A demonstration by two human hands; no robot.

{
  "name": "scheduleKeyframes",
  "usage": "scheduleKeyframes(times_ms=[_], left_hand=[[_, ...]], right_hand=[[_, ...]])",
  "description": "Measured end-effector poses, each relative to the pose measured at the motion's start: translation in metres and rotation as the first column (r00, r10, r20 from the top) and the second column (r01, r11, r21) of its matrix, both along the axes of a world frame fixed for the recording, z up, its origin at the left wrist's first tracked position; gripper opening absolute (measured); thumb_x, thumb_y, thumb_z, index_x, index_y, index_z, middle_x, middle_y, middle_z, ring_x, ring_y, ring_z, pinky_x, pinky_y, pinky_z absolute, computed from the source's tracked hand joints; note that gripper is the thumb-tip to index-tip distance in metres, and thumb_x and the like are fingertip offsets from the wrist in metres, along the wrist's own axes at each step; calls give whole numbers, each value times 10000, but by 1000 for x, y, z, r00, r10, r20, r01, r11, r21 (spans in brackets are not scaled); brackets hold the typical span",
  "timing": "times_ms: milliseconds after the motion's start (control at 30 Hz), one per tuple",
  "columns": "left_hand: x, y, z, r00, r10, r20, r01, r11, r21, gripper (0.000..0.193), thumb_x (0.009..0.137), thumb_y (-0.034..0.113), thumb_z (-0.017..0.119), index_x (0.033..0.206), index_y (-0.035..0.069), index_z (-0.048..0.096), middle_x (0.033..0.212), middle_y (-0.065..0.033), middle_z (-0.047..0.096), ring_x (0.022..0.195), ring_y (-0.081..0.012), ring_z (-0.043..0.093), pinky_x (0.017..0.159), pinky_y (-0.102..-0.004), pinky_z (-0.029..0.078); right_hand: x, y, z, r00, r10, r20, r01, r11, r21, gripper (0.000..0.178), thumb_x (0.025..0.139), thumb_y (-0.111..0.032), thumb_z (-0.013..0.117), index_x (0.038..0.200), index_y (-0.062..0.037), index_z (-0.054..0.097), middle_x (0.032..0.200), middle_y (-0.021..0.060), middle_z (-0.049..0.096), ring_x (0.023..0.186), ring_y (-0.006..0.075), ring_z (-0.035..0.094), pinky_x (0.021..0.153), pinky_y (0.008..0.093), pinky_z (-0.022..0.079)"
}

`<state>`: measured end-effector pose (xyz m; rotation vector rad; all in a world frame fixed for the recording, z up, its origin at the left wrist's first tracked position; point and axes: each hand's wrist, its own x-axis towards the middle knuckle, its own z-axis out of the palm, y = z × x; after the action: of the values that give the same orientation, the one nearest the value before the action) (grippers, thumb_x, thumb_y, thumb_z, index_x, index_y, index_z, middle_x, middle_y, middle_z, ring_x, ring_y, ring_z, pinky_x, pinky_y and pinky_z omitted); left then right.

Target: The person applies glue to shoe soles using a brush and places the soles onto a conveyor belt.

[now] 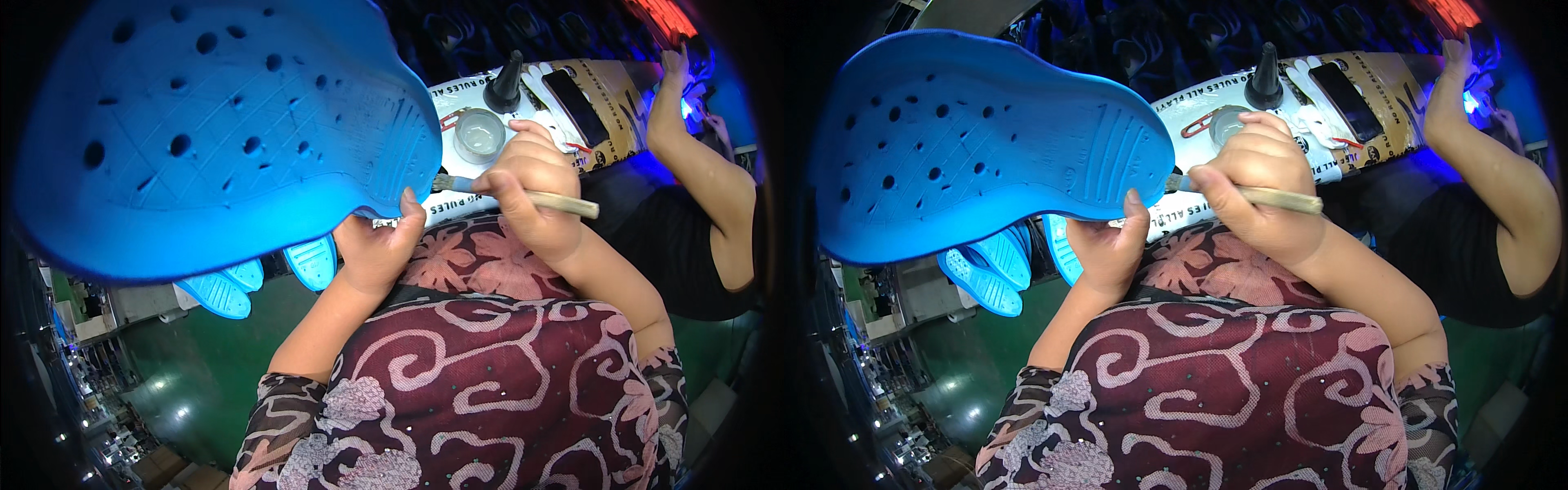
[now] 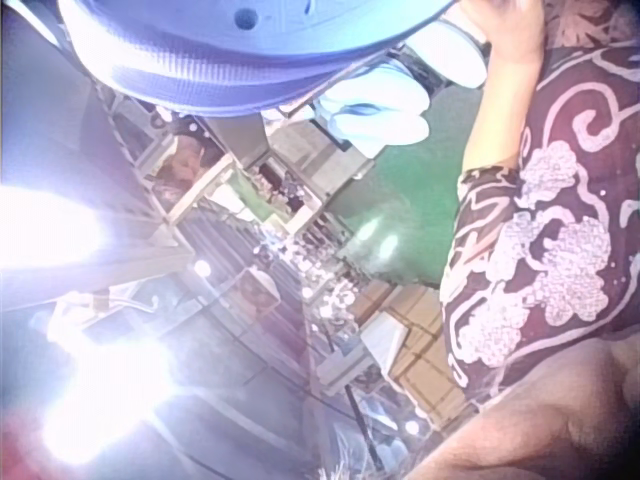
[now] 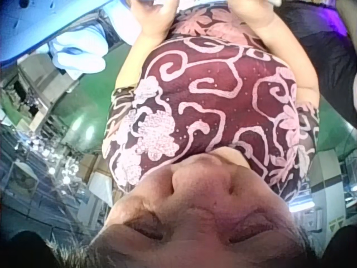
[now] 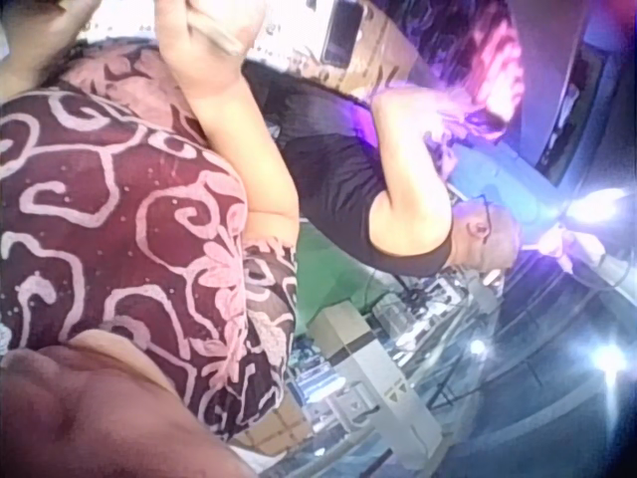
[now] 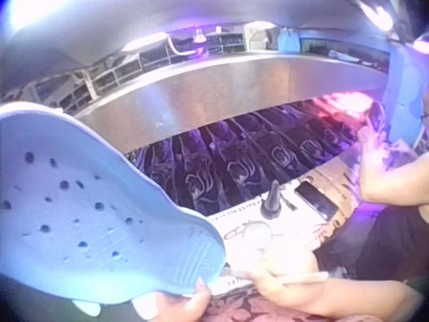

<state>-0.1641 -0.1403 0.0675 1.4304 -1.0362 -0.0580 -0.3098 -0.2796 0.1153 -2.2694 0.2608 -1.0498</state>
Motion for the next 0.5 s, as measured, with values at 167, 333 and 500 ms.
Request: scheduleKeyframes(times_ms=[167, 333, 500], left_hand=[[1, -3, 0, 999, 1, 34, 0, 1000, -20, 193, 738, -23, 679, 912, -19, 594, 889, -104, 642, 767, -179, 620, 693, -286, 486], [8, -3, 14, 999, -46, -7, 46, 999, -1, 364, 785, -12, 681, 1109, -34, 518, 1025, -106, 613, 900, -154, 591, 832, -290, 457], [9, -14, 101, 962, -195, -191, 201, 980, 14, 403, 779, -3, 567, 1172, -70, 505, 1091, -143, 591, 994, -215, 575, 895, -356, 438]], right_hand=[[-1, 1, 2, 996, -60, -60, 52, 991, -124, 204, 810, -169, 647, 623, -87, 635, 563, 26, 521, 584, 220, 519, 847, 386, 401], [-15, -10, 17, 995, -97, -8, 96, 992, -77, 226, 829, -126, 614, 610, -73, 623, 570, 39, 543, 565, 220, 512, 828, 376, 404], [-43, -34, 3, 967, -220, 126, 220, 975, 12, 212, 819, -38, 589, 610, -49, 618, 590, 63, 572, 581, 226, 503, 672, 334, 392]])
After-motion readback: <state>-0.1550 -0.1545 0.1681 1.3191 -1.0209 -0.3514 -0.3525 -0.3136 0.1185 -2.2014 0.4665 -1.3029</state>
